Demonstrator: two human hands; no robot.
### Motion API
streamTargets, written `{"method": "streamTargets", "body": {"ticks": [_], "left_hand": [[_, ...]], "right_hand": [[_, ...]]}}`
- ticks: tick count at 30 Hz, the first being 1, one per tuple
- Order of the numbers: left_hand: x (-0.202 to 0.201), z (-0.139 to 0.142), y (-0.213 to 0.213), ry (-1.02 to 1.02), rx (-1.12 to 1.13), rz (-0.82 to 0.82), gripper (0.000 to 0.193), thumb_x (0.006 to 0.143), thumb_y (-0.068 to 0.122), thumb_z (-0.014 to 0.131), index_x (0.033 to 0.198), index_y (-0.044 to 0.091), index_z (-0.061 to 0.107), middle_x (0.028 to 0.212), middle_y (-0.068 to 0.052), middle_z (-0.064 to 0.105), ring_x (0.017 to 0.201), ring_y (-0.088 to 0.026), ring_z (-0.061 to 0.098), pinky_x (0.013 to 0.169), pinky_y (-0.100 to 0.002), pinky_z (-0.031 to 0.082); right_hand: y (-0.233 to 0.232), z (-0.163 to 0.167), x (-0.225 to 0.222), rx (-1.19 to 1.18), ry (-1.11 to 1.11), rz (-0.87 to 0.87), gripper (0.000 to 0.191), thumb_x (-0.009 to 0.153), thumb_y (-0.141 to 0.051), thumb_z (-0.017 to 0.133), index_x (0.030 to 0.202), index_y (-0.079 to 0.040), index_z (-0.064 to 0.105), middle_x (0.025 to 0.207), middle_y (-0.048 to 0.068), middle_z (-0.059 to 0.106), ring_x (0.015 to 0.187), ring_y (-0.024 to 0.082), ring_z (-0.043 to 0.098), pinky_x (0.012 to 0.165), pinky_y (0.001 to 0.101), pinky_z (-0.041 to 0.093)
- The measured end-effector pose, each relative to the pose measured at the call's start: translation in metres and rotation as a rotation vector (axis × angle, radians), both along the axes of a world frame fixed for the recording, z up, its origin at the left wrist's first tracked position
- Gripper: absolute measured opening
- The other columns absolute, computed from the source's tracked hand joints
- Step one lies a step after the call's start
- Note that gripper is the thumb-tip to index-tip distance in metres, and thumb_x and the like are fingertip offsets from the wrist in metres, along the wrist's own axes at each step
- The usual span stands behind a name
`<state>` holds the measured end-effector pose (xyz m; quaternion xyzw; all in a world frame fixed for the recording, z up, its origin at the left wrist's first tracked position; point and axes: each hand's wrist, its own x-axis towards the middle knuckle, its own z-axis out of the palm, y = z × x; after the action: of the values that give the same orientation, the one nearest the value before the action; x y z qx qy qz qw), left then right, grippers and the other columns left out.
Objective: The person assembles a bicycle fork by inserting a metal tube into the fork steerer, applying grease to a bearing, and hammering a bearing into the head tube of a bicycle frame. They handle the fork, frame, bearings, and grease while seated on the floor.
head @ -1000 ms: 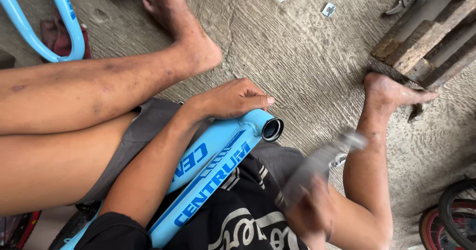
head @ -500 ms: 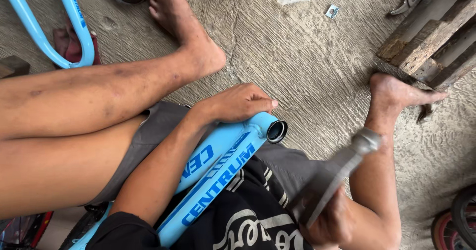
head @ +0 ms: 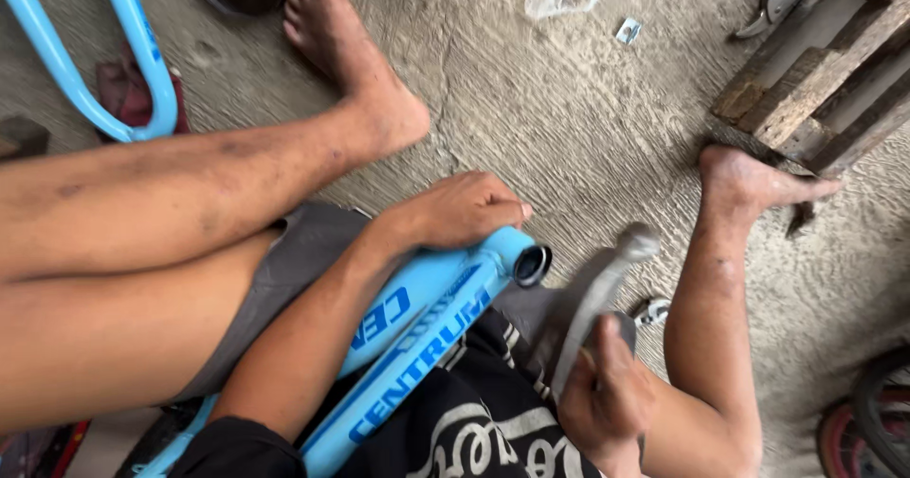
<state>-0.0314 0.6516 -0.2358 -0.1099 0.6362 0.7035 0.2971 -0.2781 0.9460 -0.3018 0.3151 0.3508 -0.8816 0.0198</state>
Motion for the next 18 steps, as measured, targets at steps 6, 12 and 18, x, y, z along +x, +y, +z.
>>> {"method": "streamTargets", "body": {"ticks": [6,12,18], "left_hand": [[0.000,0.000,0.003,-0.052,-0.026,-0.028,0.047,0.093,0.042,0.054,0.070,0.003,0.067,0.060,-0.013,0.064,0.056,-0.024,0.061,0.058,-0.044,0.046],[-0.001,-0.004,0.008,-0.021,-0.093,-0.020,0.046,0.093,0.043,0.053,0.072,0.004,0.068,0.063,-0.013,0.065,0.058,-0.025,0.063,0.062,-0.043,0.047],[0.000,-0.001,0.002,-0.013,-0.025,-0.028,0.043,0.091,0.041,0.054,0.072,0.005,0.067,0.062,-0.013,0.065,0.058,-0.024,0.063,0.059,-0.043,0.047]], "right_hand": [[-0.098,0.096,0.032,0.287,0.095,0.273,0.060,0.088,-0.012,0.060,0.145,-0.001,0.051,0.096,0.018,0.056,0.081,0.032,0.055,0.074,0.0428,0.046],[-0.077,0.188,0.238,1.487,0.735,1.383,0.056,0.088,0.010,0.071,0.141,0.001,0.057,0.076,0.016,0.062,0.059,0.028,0.062,0.058,0.0362,0.051],[0.015,0.171,0.263,1.559,0.867,1.210,0.053,0.093,0.008,0.067,0.143,0.004,0.051,0.098,0.023,0.069,0.078,0.032,0.069,0.071,0.0376,0.055]]}}
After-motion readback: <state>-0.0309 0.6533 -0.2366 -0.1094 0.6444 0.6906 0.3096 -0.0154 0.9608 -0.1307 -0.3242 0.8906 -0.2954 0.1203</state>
